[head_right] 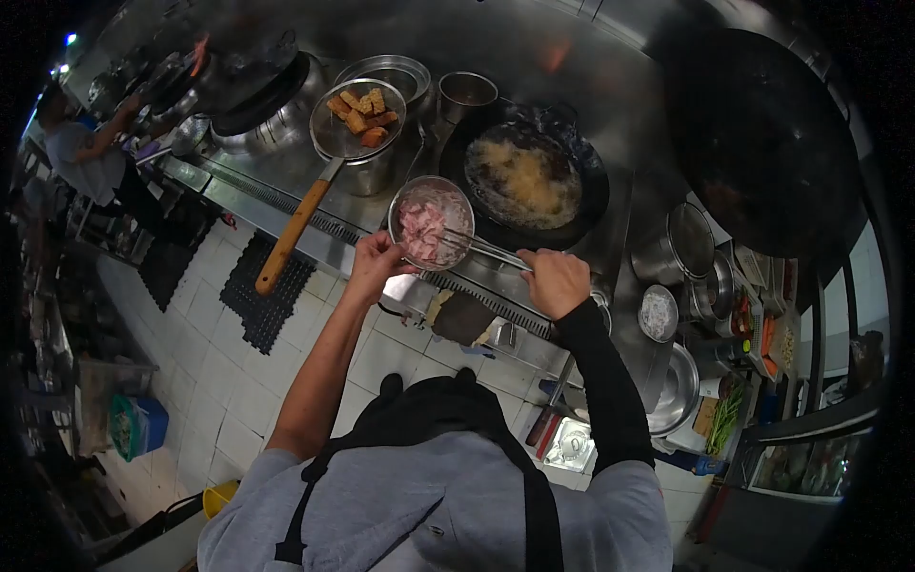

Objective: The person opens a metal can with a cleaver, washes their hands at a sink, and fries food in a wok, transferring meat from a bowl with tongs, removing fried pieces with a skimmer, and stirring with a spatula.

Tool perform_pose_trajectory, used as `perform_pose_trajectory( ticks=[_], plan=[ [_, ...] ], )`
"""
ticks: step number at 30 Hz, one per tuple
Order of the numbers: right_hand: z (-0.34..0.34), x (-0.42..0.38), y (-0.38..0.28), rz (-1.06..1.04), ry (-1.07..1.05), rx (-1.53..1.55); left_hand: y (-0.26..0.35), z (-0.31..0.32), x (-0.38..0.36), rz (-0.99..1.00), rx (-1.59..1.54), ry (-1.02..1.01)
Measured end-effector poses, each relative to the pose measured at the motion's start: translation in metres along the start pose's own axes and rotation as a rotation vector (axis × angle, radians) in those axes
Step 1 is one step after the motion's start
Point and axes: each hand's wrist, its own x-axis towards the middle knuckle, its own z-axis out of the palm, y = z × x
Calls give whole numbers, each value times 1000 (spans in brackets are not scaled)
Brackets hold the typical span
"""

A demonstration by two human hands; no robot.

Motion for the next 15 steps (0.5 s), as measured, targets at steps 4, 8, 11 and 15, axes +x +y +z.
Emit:
perform_pose_trajectory(
  ticks=[4,8,11,15],
  plan=[
    [-19,-9,-8,32,89,-37,-4,-5,11,-72,-116,44],
    [-31,-22,-10,26,118,-19,5,4,7,-88,-184,20],
    [-41,-24,-11,52,164,0,-6,2,16,-143,-213,29],
    [-44,-24,-4,92,203,24,-16,-4,17,-174,-217,3]
  ],
)
